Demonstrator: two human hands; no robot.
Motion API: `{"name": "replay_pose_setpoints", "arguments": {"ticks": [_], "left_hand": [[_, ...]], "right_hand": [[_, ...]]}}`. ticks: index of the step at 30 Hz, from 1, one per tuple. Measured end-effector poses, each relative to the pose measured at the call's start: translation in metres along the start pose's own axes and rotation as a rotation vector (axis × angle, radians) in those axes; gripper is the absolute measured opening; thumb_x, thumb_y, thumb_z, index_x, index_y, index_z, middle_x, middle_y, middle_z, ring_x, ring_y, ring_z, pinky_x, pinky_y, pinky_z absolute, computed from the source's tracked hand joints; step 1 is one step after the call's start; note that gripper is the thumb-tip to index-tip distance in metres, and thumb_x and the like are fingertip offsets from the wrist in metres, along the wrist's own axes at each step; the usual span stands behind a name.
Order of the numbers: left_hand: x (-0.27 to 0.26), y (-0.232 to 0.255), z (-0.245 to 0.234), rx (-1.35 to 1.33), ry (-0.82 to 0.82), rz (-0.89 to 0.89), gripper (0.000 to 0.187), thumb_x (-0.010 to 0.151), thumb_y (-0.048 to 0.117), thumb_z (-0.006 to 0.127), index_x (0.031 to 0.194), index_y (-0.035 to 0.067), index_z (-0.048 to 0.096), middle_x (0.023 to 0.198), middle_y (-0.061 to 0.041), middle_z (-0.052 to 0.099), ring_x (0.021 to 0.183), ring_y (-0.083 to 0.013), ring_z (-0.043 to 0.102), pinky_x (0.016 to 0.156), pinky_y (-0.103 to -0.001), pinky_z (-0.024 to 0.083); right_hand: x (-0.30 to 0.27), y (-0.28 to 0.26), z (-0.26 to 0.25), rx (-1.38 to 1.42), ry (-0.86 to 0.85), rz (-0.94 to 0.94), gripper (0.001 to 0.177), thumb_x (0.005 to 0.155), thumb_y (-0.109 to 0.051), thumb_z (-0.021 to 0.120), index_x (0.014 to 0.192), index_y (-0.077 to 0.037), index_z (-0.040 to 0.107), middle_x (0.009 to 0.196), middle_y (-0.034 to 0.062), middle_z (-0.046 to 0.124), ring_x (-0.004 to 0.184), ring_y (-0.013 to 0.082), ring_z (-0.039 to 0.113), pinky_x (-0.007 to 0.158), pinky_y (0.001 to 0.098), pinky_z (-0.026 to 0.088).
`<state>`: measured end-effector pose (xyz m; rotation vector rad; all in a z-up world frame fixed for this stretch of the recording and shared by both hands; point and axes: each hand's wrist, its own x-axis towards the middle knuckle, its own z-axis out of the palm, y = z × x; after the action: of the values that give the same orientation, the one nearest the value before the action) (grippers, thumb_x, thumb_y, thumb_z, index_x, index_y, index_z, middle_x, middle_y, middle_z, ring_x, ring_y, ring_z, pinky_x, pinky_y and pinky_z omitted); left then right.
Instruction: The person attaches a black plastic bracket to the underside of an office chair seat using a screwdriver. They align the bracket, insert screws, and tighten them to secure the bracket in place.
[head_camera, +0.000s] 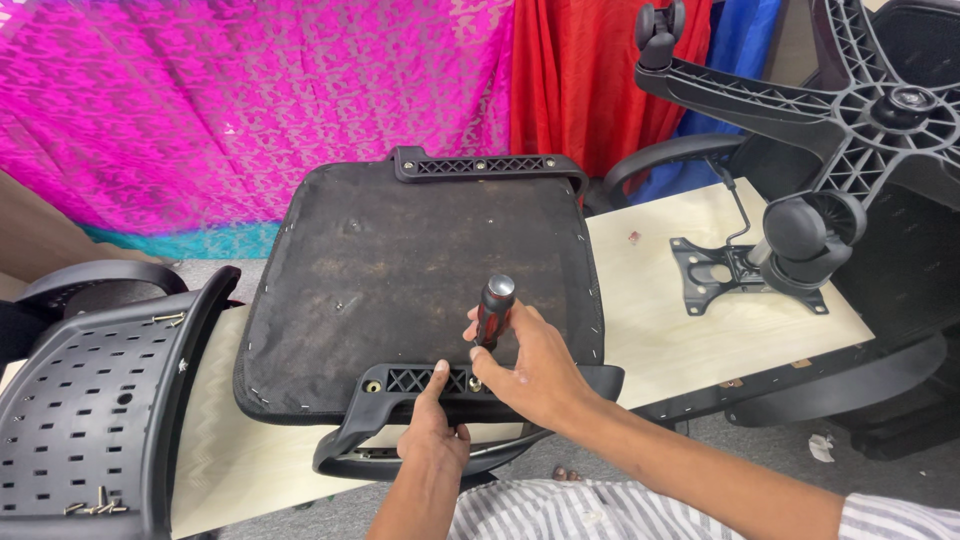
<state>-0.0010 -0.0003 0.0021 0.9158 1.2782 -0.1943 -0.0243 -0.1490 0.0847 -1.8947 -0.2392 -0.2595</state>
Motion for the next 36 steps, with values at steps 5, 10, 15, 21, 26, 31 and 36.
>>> {"name": "replay_pose_setpoints", "arguments": {"ticks": [5,10,15,21,26,31,36], "left_hand": [[-0.002,0.001,0.000,-0.013,0.002,-0.005,0.069,0.067,0.030,0.097,0.113,-0.004,0.059,0.101,-0.015,0.070,0.076,-0.0215,0.060,0.058,-0.032,0.040],[-0.005,0.002,0.000,-0.015,0.021,-0.014,0.074,0.068,0.029,0.098,0.117,-0.006,0.055,0.109,-0.018,0.067,0.083,-0.0244,0.061,0.061,-0.034,0.042],[-0.010,0.003,0.000,0.007,0.017,-0.008,0.073,0.065,0.031,0.097,0.118,-0.005,0.059,0.113,-0.017,0.070,0.084,-0.0237,0.062,0.063,-0.034,0.041],[-0.012,0.003,0.000,0.004,0.056,-0.012,0.077,0.065,0.031,0.099,0.118,-0.005,0.056,0.112,-0.017,0.066,0.082,-0.0235,0.061,0.062,-0.034,0.044],[-0.005,0.001,0.001,-0.012,0.039,-0.005,0.075,0.063,0.030,0.099,0.116,-0.003,0.058,0.111,-0.015,0.067,0.082,-0.0232,0.061,0.061,-0.035,0.042],[-0.003,0.001,0.000,-0.030,0.022,-0.006,0.074,0.063,0.029,0.098,0.116,-0.003,0.058,0.110,-0.015,0.068,0.082,-0.0231,0.062,0.061,-0.035,0.042],[-0.008,0.001,0.000,-0.045,0.039,-0.011,0.073,0.063,0.027,0.098,0.116,-0.002,0.058,0.110,-0.014,0.069,0.085,-0.0241,0.063,0.063,-0.036,0.040]], "right_hand": [[0.003,0.000,-0.001,-0.107,-0.017,-0.027,0.033,0.085,-0.031,0.079,0.107,-0.007,0.070,0.101,0.0054,0.067,0.107,0.0237,0.060,0.090,0.0415,0.048],[0.005,-0.005,-0.003,-0.195,-0.073,0.082,0.041,0.079,-0.033,0.084,0.109,-0.009,0.069,0.100,0.0051,0.070,0.103,0.0238,0.060,0.091,0.0415,0.048],[0.004,-0.007,-0.004,-0.159,-0.054,0.044,0.051,0.077,-0.027,0.085,0.121,-0.010,0.067,0.108,0.0068,0.073,0.110,0.0240,0.061,0.098,0.0424,0.046],[0.004,-0.004,-0.005,-0.102,-0.041,0.003,0.049,0.081,-0.015,0.078,0.127,-0.007,0.063,0.114,0.0099,0.071,0.116,0.0245,0.063,0.101,0.0432,0.048],[0.000,-0.004,-0.005,-0.120,-0.057,-0.022,0.038,0.082,-0.013,0.071,0.119,-0.008,0.066,0.110,0.0049,0.079,0.110,0.0232,0.066,0.099,0.0409,0.051],[-0.002,-0.004,-0.006,-0.119,-0.028,-0.086,0.037,0.084,-0.026,0.081,0.114,-0.007,0.069,0.107,0.0082,0.071,0.108,0.0248,0.061,0.094,0.0410,0.048],[-0.003,-0.004,-0.006,-0.102,-0.017,-0.036,0.040,0.082,-0.035,0.082,0.110,-0.008,0.072,0.102,0.0058,0.068,0.100,0.0230,0.061,0.089,0.0398,0.050]]}}
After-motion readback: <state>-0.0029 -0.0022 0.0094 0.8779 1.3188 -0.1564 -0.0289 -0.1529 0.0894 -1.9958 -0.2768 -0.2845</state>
